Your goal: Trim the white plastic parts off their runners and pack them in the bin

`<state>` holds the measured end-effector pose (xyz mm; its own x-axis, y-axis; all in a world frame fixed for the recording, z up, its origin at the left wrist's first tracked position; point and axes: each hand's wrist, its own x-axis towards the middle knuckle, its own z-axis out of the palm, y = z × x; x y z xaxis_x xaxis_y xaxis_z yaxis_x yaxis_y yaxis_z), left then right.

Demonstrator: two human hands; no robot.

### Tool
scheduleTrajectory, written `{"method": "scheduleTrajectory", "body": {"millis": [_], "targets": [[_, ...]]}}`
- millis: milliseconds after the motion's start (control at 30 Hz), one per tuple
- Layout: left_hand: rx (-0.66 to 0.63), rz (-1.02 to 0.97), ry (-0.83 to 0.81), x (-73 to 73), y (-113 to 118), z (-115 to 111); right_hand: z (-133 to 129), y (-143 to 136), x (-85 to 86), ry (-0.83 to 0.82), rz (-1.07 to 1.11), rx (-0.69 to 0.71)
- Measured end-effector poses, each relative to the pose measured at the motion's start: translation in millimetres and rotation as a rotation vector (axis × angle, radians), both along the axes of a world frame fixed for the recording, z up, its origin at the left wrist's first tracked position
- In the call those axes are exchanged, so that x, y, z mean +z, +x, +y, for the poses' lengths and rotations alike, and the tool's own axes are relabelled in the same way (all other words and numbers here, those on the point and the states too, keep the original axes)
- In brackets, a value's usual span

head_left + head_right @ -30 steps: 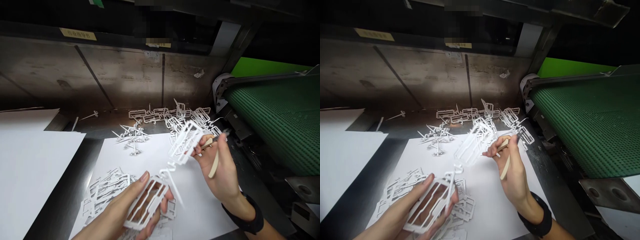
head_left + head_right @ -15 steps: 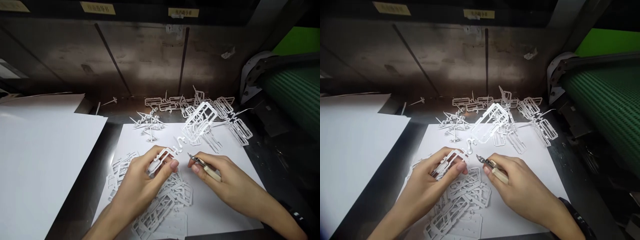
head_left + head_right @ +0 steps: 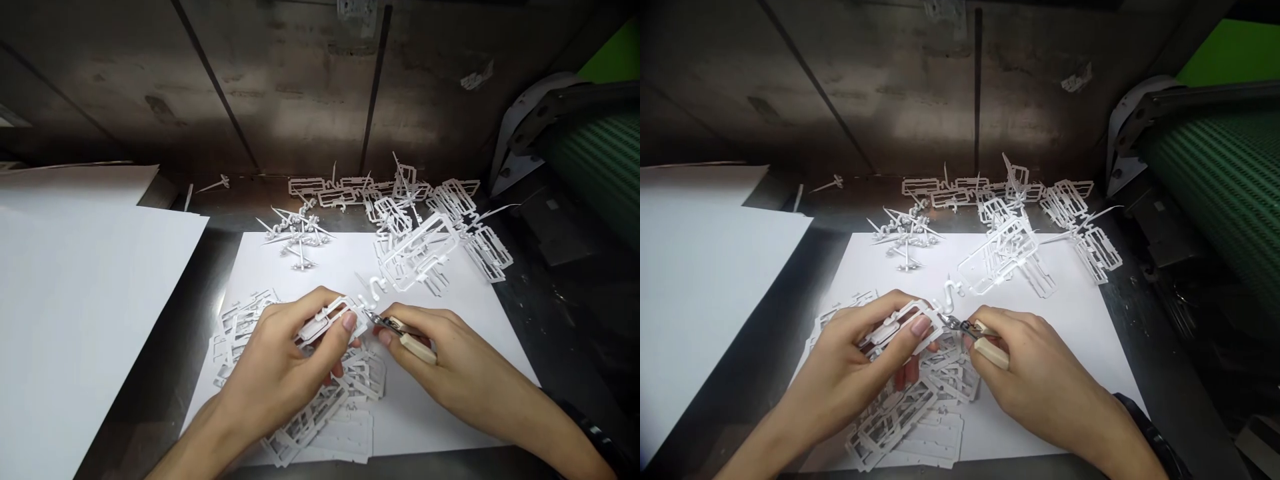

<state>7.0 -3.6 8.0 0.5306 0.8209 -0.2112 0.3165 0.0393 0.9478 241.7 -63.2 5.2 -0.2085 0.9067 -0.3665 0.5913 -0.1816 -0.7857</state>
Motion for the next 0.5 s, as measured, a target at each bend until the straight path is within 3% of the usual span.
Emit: {"method": "scheduleTrajectory", "body": {"millis": [200,500], "targets": [[-0.046,0.005,0.012,-1.5,0.0,0.1,-0.3,1.1,-1.2,-0.016,-0.018,0.022],[-0.065,-0.034,-0.125,1.5,0.1,-1.9,-3.3,4.7,-1.5,-0.039,-0.001,0.08]]}}
